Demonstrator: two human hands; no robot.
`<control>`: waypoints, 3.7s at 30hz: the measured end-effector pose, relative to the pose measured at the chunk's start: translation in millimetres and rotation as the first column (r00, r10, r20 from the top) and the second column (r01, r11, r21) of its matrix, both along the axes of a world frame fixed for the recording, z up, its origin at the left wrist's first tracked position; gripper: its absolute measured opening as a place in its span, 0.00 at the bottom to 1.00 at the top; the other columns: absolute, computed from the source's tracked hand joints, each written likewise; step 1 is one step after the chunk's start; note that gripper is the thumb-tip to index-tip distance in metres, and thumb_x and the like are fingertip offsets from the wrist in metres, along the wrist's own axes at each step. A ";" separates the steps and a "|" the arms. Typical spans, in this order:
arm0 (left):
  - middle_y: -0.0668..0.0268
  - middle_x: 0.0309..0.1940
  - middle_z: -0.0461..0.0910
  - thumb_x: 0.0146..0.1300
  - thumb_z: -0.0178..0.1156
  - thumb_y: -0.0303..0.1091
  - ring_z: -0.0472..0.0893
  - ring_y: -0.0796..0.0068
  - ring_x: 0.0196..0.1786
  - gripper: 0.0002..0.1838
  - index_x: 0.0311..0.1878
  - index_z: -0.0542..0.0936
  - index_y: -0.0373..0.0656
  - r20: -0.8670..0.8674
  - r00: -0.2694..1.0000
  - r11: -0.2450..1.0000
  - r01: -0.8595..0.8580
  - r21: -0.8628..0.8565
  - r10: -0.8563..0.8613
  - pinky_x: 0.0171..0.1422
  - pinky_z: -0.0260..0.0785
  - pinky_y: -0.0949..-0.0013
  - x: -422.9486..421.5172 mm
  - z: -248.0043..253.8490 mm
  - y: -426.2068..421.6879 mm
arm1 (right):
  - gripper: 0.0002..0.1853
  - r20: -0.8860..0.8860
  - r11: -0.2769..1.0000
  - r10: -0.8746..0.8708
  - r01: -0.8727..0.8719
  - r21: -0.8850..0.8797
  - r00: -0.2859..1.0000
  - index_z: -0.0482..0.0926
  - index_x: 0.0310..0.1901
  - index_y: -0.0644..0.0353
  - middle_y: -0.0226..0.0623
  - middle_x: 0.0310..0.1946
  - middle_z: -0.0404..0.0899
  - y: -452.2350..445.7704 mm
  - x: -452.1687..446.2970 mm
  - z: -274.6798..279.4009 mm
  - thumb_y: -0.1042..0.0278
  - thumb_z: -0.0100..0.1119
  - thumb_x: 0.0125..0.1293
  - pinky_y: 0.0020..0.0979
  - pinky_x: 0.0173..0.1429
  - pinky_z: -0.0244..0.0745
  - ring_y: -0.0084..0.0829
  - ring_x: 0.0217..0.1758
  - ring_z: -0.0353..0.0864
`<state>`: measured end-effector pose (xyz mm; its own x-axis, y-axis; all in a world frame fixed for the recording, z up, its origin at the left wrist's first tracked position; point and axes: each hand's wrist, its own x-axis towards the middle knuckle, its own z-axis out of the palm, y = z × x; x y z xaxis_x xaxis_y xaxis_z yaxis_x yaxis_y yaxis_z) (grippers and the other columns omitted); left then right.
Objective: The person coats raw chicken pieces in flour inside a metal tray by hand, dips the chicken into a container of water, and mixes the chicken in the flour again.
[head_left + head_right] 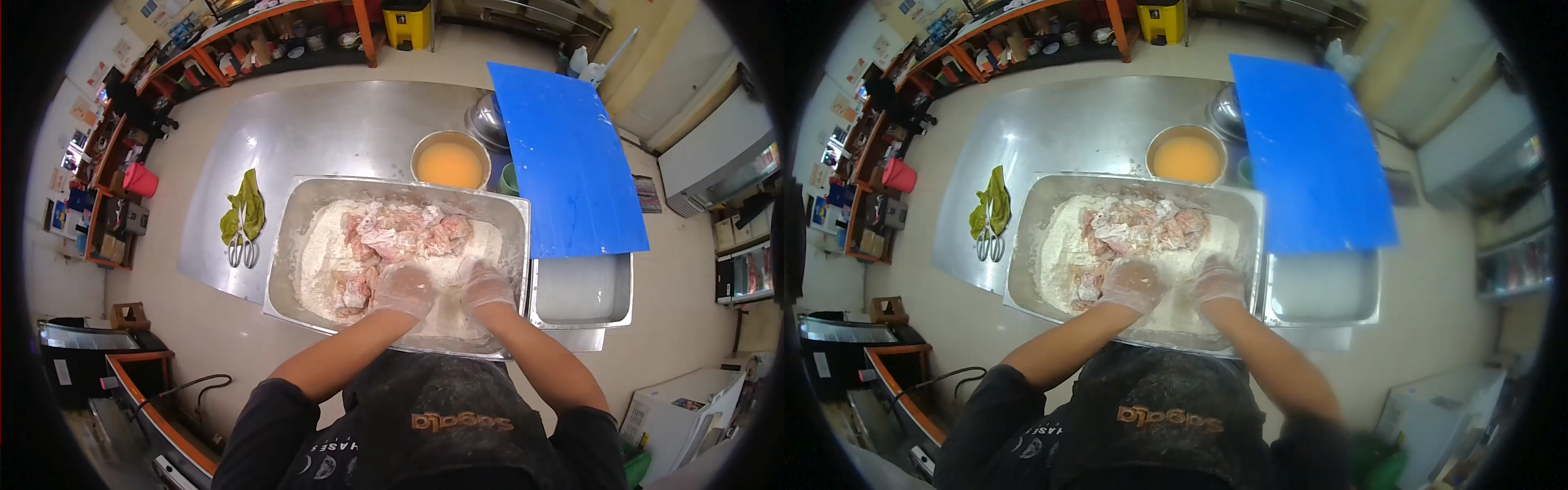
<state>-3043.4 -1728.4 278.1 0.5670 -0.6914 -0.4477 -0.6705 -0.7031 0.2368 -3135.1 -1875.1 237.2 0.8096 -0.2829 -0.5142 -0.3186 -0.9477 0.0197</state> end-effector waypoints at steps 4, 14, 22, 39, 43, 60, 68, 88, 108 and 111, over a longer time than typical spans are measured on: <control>0.52 0.40 0.81 0.58 0.53 0.37 0.81 0.56 0.46 0.13 0.40 0.82 0.42 0.127 0.986 0.979 0.125 -0.160 -0.105 0.52 0.71 0.58 6.9 -40.4 -17.6 | 0.32 0.105 0.999 -0.009 0.012 -0.033 0.994 0.57 0.65 0.75 0.55 0.52 0.75 3.5 0.5 -6.8 0.68 0.47 0.60 0.37 0.52 0.76 0.43 0.52 0.79; 0.51 0.47 0.81 0.55 0.58 0.34 0.81 0.54 0.50 0.19 0.50 0.80 0.39 -0.148 0.950 0.865 0.312 0.393 -0.275 0.52 0.73 0.52 22.0 -15.2 -25.4 | 0.17 0.388 0.985 -0.159 0.119 0.125 0.908 0.69 0.52 0.68 0.50 0.33 0.80 -29.9 5.3 1.0 0.74 0.46 0.61 0.41 0.42 0.78 0.46 0.40 0.83; 0.50 0.42 0.80 0.62 0.49 0.37 0.80 0.51 0.47 0.15 0.46 0.76 0.37 -0.070 0.953 0.954 0.288 -0.078 -0.294 0.52 0.72 0.56 14.1 8.5 25.7 | 0.11 0.462 0.969 -0.231 0.159 0.190 0.856 0.74 0.42 0.64 0.51 0.30 0.81 -34.7 10.8 17.7 0.71 0.43 0.64 0.45 0.39 0.78 0.49 0.33 0.83; 0.57 0.41 0.80 0.56 0.57 0.36 0.81 0.56 0.47 0.10 0.40 0.81 0.46 -0.186 0.803 0.784 0.595 0.178 -0.567 0.46 0.74 0.55 -15.6 -31.6 20.5 | 0.24 0.054 0.967 -0.196 0.183 0.177 0.979 0.69 0.59 0.63 0.51 0.45 0.80 11.8 -0.4 -12.1 0.65 0.50 0.60 0.41 0.52 0.75 0.46 0.51 0.80; 0.58 0.44 0.80 0.58 0.56 0.35 0.81 0.56 0.47 0.10 0.42 0.81 0.47 -0.128 0.807 0.783 0.590 0.197 -0.577 0.45 0.75 0.56 -13.7 -40.2 20.7 | 0.15 0.094 0.979 -0.196 0.189 0.083 0.976 0.75 0.50 0.60 0.50 0.42 0.81 11.6 -1.7 -8.7 0.68 0.51 0.61 0.39 0.50 0.77 0.42 0.50 0.81; 0.46 0.49 0.76 0.60 0.54 0.43 0.74 0.47 0.56 0.20 0.51 0.73 0.42 -0.232 0.915 0.940 0.340 0.000 -0.331 0.58 0.68 0.56 16.9 14.7 38.4 | 0.16 0.190 0.946 0.007 -0.068 0.316 0.982 0.78 0.45 0.63 0.50 0.38 0.81 -12.6 2.3 -2.1 0.62 0.54 0.58 0.37 0.53 0.74 0.46 0.45 0.81; 0.44 0.50 0.76 0.60 0.51 0.35 0.76 0.49 0.55 0.18 0.51 0.74 0.35 -0.212 0.919 0.940 0.341 0.012 -0.331 0.59 0.68 0.57 17.9 -8.7 36.5 | 0.23 -0.084 0.834 -0.111 0.139 0.534 0.990 0.77 0.51 0.60 0.51 0.46 0.79 -1.6 -5.9 11.9 0.56 0.60 0.55 0.35 0.55 0.73 0.45 0.51 0.78; 0.47 0.42 0.80 0.52 0.57 0.32 0.81 0.51 0.48 0.14 0.40 0.81 0.37 -0.267 0.917 0.955 0.293 -0.055 -0.296 0.51 0.73 0.58 8.3 60.8 26.0 | 0.14 0.283 0.837 0.072 -0.213 0.505 0.956 0.78 0.33 0.63 0.49 0.32 0.80 14.4 -2.6 47.6 0.58 0.56 0.60 0.40 0.45 0.76 0.46 0.39 0.80; 0.47 0.39 0.81 0.54 0.54 0.36 0.81 0.53 0.45 0.14 0.36 0.82 0.36 -0.114 0.940 0.947 0.322 -0.015 -0.321 0.51 0.73 0.58 23.6 101.6 -20.9 | 0.24 0.387 0.861 -0.026 -0.176 0.476 0.922 0.78 0.46 0.66 0.50 0.42 0.80 -50.3 -17.0 109.7 0.57 0.66 0.53 0.35 0.48 0.79 0.41 0.40 0.82; 0.47 0.37 0.80 0.55 0.54 0.36 0.81 0.51 0.44 0.13 0.35 0.80 0.35 -0.081 0.905 0.908 0.410 -0.086 -0.417 0.50 0.73 0.57 5.9 172.8 -55.1 | 0.25 0.358 0.830 -0.186 -0.049 0.556 0.915 0.74 0.52 0.69 0.51 0.44 0.79 -84.1 -56.2 193.7 0.61 0.63 0.57 0.36 0.50 0.78 0.40 0.42 0.82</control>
<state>-3037.6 -1783.5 450.9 0.1807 -0.8840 -0.4312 -0.8697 -0.3484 0.3498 -3191.4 -1959.2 430.9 0.9605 -0.1149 -0.2534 -0.2534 -0.7376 -0.6260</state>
